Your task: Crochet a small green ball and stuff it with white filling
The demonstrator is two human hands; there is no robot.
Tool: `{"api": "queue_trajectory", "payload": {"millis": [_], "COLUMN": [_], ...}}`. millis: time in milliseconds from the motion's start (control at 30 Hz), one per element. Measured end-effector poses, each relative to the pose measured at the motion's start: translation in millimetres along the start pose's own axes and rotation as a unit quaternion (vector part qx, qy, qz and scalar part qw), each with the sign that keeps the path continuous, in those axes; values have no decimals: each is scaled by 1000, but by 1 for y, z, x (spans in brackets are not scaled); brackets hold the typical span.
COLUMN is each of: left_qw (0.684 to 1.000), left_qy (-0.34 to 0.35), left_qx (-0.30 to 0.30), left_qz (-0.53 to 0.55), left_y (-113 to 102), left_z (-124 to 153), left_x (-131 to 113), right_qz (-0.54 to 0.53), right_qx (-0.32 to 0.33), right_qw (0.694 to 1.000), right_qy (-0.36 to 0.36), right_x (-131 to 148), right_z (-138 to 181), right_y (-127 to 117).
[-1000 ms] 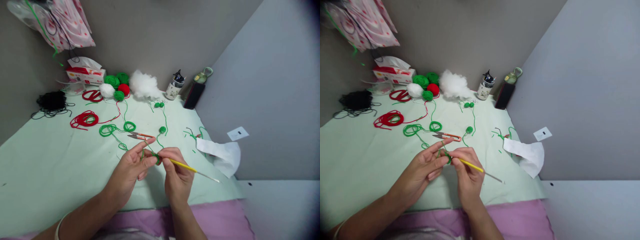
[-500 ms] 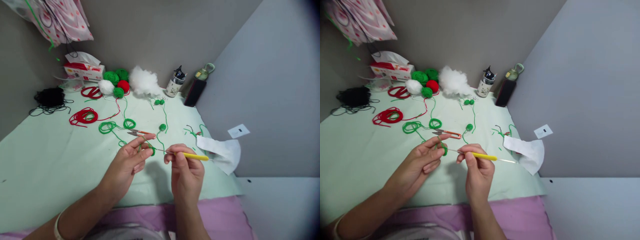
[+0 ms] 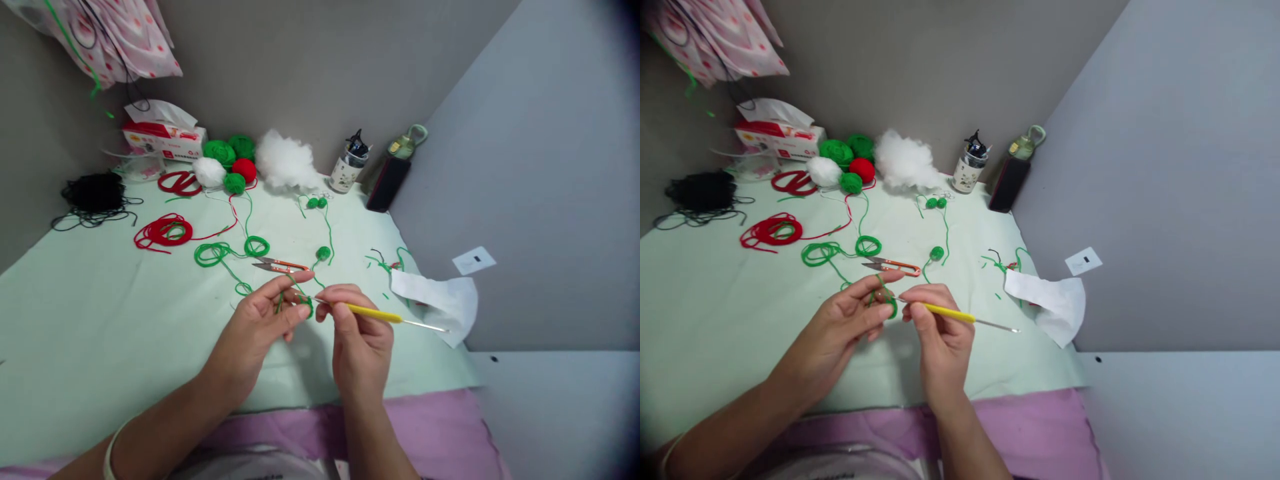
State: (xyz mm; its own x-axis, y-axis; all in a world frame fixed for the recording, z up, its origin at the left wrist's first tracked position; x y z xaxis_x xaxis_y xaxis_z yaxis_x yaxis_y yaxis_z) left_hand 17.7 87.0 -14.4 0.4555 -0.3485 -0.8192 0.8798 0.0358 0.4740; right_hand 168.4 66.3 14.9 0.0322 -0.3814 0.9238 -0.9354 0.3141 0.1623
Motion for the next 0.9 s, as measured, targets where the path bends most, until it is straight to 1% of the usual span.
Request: {"api": "queue_trajectory", "payload": {"millis": [67, 133, 167, 233, 267, 300, 333, 400, 467, 533, 600, 667, 900], "left_qw": [1000, 1000, 1000, 1000, 1000, 999, 997, 993, 993, 996, 998, 998, 997], "left_qy": [0, 1, 2, -5, -21, -42, -66, -101, -96, -68, -41, -31, -38], "left_qx": [9, 11, 8, 4, 10, 19, 29, 50, 55, 50, 45, 46, 58], "left_qz": [-11, -5, -1, 1, 4, 11, 23, 45, 50, 34, 14, 3, 22], "left_y": [3, 5, 6, 6, 6, 6, 7, 7, 5, 3, 2, 4, 8], "left_z": [2, 3, 4, 4, 5, 5, 5, 5, 3, 0, -1, -1, 2], "left_x": [3, 5, 6, 7, 9, 10, 12, 12, 9, 5, 4, 7, 9], "right_qz": [25, 81, 122, 206, 231, 237, 222, 145, 42, -40, -70, -68, -73], "right_qx": [7, 15, 25, 45, 44, 36, 18, -25, -45, -35, -4, 18, 20], "right_qw": [1000, 995, 989, 964, 951, 946, 951, 978, 997, 999, 997, 997, 997], "right_qy": [-14, -47, -79, -163, -199, -218, -214, -149, -55, 7, 24, 20, 27], "right_x": [0, 2, 4, 12, 17, 19, 21, 18, 9, 3, -1, -3, -9], "right_z": [2, 8, 12, 20, 23, 25, 23, 14, 5, -1, -2, 0, 4], "right_y": [2, 4, 5, 8, 9, 8, 4, -6, -11, -9, -3, 2, 4]}}
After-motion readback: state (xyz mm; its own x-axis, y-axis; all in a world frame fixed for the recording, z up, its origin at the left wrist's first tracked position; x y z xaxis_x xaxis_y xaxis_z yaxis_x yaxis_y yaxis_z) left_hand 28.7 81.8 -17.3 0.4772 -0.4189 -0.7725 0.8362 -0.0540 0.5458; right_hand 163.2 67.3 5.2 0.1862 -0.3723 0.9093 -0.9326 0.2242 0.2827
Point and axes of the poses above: each hand's wrist, its own z-axis away from the middle knuckle, its own y-axis out of the palm, x = y × z, the point moved 7 cm from there along -z, towards the middle knuckle, and after that the axes turned 7 degrees about -x, right-handed, at the moved point
